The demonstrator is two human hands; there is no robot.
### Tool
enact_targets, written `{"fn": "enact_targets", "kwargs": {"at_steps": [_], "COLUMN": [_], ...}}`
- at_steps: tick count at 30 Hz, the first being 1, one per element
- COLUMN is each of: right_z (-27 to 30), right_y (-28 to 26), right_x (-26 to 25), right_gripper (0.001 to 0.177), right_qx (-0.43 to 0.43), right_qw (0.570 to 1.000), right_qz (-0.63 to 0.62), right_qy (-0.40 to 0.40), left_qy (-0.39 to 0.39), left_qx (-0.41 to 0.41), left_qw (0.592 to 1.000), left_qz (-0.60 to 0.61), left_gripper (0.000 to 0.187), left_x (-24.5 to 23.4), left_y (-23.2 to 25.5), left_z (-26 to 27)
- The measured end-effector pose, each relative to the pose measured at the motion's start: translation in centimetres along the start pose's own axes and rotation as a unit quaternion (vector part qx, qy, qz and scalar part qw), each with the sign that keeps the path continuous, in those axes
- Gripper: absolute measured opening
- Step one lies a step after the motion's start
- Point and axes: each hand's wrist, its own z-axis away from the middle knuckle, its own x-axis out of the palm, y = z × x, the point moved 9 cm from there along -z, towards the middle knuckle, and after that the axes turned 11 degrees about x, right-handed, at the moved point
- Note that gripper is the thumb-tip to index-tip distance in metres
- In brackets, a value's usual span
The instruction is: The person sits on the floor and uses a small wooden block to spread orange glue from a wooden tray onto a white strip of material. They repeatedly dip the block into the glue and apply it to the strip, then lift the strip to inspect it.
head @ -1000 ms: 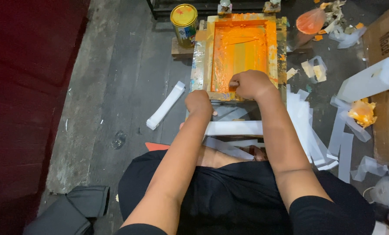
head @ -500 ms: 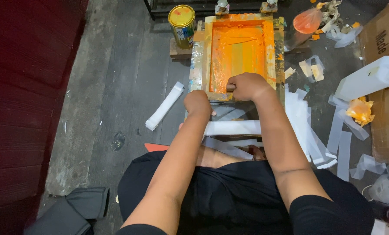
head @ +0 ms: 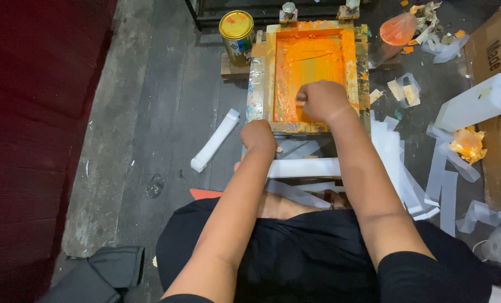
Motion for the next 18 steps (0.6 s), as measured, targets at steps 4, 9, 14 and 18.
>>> {"fn": "enact_targets", "kwargs": {"at_steps": [4, 9, 14, 18], "right_z": [-4.9, -10.4, -8.6, -5.8], "right_y": [0.7, 1.9, 1.0, 0.2], "right_x": [-0.3, 1.9, 3.0, 2.4], "right_gripper": [0.034, 0.050, 0.065, 0.069], "right_qx": [-0.008, -0.003, 0.003, 0.006], "right_qw": [0.997, 0.990, 0.997, 0.998], "right_qz": [0.017, 0.056, 0.034, 0.046], "right_qy": [0.072, 0.128, 0.064, 0.031], "left_qy": [-0.001, -0.015, -0.009, 0.006], "left_qx": [-0.002, 0.001, 0.001, -0.002], "left_qw": [1.000, 1.000, 1.000, 1.000], "left_qz": [0.005, 0.007, 0.005, 0.005], "left_gripper": [0.021, 0.019, 0.019, 0.016], "left_x": [-0.7, -0.5, -0.2, -0.3], "left_y": [0.1, 0.1, 0.0, 0.0], "left_z": [0.4, 0.7, 0.7, 0.4]}}
